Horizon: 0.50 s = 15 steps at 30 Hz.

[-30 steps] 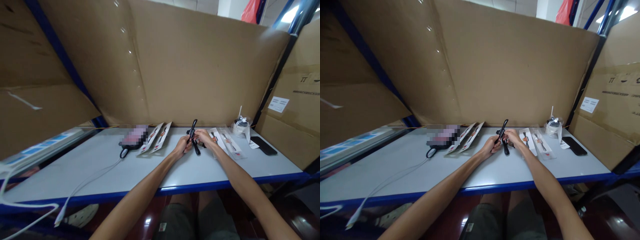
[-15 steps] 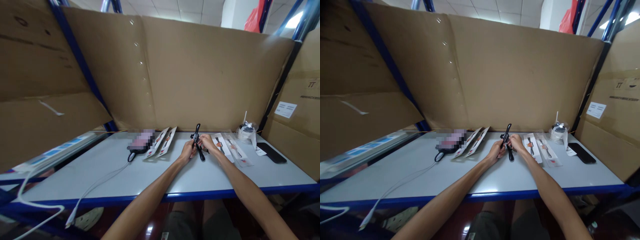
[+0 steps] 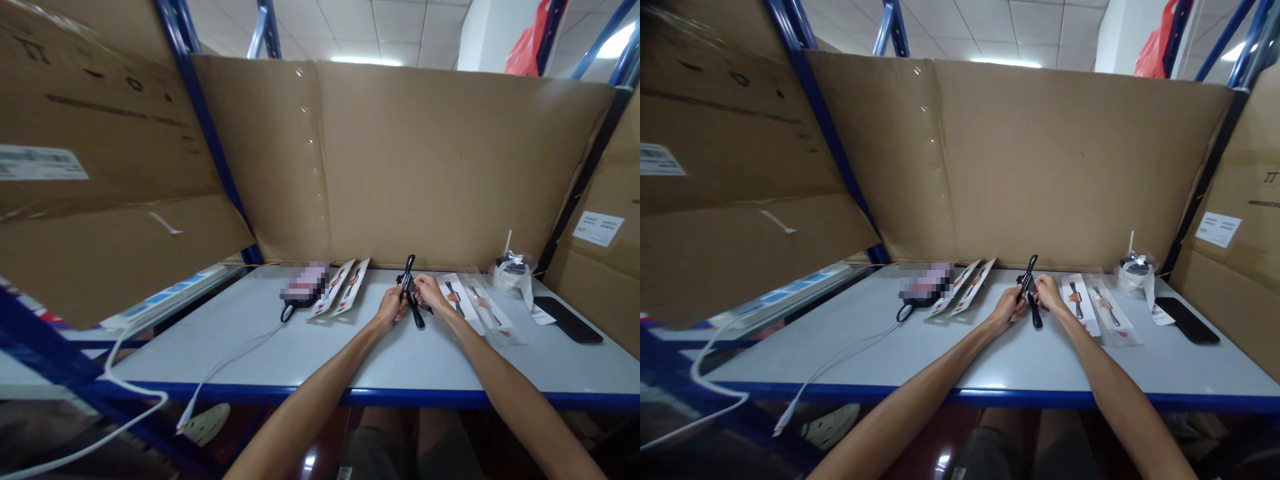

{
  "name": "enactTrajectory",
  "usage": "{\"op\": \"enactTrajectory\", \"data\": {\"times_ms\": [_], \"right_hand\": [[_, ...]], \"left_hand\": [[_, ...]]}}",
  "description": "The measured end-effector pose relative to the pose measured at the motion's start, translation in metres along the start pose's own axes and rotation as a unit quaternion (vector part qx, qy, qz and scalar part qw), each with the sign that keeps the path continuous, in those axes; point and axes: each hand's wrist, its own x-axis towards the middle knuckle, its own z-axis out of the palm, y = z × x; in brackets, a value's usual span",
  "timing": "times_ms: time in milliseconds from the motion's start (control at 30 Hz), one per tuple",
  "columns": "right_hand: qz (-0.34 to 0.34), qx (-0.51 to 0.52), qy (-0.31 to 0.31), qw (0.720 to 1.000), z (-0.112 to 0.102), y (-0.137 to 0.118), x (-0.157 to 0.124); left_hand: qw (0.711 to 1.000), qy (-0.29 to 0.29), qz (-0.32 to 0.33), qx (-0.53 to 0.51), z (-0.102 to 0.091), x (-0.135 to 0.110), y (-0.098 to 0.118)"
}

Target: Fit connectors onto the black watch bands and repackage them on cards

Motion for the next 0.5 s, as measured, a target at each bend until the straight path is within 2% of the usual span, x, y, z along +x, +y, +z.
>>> {"op": "enactTrajectory", "data": {"times_ms": [267,400,500], "right_hand": [[0.031,0.026,-0.03,0.999,-0.002,-0.004,-0.007],[0.036,0.028,-0.011,0.999,-0.006,-0.005,-0.004],[0.017,0.023,0.031,0.999,-0.014,-0.006,0.001]], "left_hand": [[1.0,0.013,-0.006,-0.008,-0.001,0.001,-0.001],[0.999,0.03,-0.001,-0.014,-0.002,0.001,0.001],[0.999,0.04,0.0,-0.016,-0.003,0.0,0.003]]}}
